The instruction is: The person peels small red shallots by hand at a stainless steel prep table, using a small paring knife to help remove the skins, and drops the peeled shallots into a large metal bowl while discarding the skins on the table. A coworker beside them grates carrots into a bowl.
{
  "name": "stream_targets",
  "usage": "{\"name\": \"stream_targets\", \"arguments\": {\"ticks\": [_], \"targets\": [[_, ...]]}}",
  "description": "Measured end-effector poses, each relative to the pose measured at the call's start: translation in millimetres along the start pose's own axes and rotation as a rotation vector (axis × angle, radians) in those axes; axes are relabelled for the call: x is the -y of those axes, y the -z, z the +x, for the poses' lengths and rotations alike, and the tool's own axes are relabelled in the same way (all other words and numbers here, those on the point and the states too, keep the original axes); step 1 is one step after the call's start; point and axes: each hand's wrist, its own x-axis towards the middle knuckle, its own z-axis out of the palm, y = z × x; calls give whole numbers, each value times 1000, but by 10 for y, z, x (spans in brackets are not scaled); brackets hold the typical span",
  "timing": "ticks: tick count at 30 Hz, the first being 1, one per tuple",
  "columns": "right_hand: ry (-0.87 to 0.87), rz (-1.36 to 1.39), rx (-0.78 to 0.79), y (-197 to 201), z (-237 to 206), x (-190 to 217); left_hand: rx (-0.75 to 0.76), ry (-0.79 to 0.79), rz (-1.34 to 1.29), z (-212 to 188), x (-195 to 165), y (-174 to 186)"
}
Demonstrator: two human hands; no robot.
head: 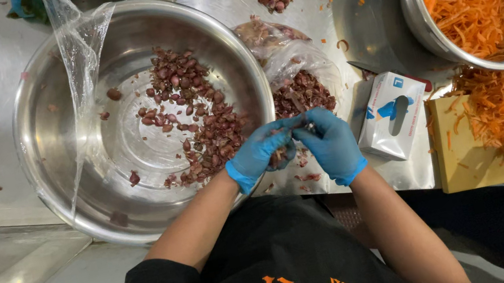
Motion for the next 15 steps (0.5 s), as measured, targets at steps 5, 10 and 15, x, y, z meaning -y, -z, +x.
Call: {"name": "stream_targets", "arguments": {"ticks": [5, 10, 15], "targets": [[-173, 259, 6, -24, 31, 58, -101, -15, -362, 10, -66, -8], [-224, 315, 18, -23, 8, 201, -468, -247, -148, 50, -212, 249], [-324, 263, 35, -1, -51, 209, -859, -603, 576, -125, -457, 686]]}}
